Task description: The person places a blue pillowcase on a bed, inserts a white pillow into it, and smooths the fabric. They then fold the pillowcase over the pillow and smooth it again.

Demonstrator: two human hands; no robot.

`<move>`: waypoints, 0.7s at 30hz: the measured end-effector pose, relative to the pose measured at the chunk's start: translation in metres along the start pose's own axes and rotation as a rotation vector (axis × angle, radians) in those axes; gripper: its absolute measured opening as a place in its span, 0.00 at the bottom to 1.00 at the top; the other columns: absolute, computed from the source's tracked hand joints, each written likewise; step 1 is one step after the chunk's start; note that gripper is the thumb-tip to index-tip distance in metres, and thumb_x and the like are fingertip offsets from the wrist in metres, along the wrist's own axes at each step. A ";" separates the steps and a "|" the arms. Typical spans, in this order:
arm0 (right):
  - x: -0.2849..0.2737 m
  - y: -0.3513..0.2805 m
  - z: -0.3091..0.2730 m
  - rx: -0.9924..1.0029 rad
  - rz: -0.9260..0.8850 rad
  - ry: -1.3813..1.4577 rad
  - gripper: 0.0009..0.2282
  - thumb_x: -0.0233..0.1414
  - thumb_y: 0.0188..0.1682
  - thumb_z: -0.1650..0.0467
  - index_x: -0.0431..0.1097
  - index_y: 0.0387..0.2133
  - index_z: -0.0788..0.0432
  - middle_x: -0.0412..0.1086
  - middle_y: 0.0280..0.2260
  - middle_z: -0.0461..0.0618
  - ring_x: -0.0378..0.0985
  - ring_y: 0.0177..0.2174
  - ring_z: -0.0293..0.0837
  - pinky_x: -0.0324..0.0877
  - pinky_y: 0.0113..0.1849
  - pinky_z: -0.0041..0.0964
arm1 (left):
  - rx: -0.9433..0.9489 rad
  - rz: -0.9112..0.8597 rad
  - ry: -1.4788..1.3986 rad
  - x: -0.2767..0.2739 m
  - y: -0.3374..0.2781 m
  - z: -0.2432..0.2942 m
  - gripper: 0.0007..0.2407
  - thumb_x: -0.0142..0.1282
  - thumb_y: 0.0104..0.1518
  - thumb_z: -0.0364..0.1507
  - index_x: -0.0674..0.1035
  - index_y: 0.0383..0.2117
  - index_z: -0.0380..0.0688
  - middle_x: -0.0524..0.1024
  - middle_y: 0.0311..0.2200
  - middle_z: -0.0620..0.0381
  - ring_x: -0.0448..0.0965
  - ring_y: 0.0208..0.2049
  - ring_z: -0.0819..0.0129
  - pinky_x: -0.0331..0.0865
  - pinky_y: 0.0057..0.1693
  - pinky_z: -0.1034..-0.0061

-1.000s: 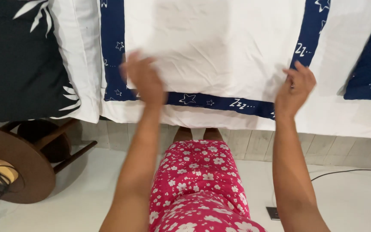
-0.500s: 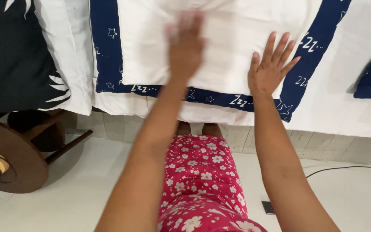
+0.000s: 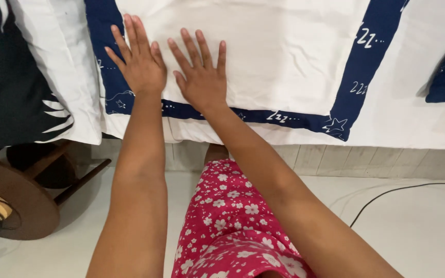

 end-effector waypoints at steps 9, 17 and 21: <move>-0.060 -0.070 0.185 0.552 -0.230 -0.122 0.28 0.28 0.63 0.52 0.32 0.76 0.38 0.26 0.76 0.44 0.26 0.73 0.48 0.23 0.68 0.67 | 0.020 0.073 0.020 0.012 0.000 0.002 0.24 0.22 0.76 0.42 0.43 0.77 0.56 0.36 0.78 0.66 0.31 0.78 0.54 0.25 0.77 0.45; -0.032 -0.098 0.261 0.549 0.123 -0.110 0.26 0.28 0.64 0.55 0.46 0.75 0.45 0.36 0.74 0.50 0.30 0.71 0.58 0.22 0.65 0.68 | -0.266 0.073 0.153 0.007 -0.026 0.112 0.24 0.26 0.77 0.41 0.43 0.77 0.51 0.37 0.78 0.60 0.32 0.78 0.51 0.25 0.75 0.41; -0.032 -0.096 0.262 0.559 0.113 -0.117 0.26 0.29 0.64 0.56 0.44 0.76 0.45 0.35 0.75 0.51 0.30 0.72 0.57 0.22 0.66 0.67 | 0.505 0.269 -0.285 0.036 -0.079 0.254 0.29 0.39 0.71 0.39 0.45 0.75 0.49 0.37 0.77 0.60 0.33 0.78 0.62 0.27 0.77 0.40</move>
Point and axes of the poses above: each hand's wrist, its own y-axis towards the middle knuckle, its own x-axis out of the palm, z = x × y, the point moved 2 cm from there along y, towards the middle knuckle
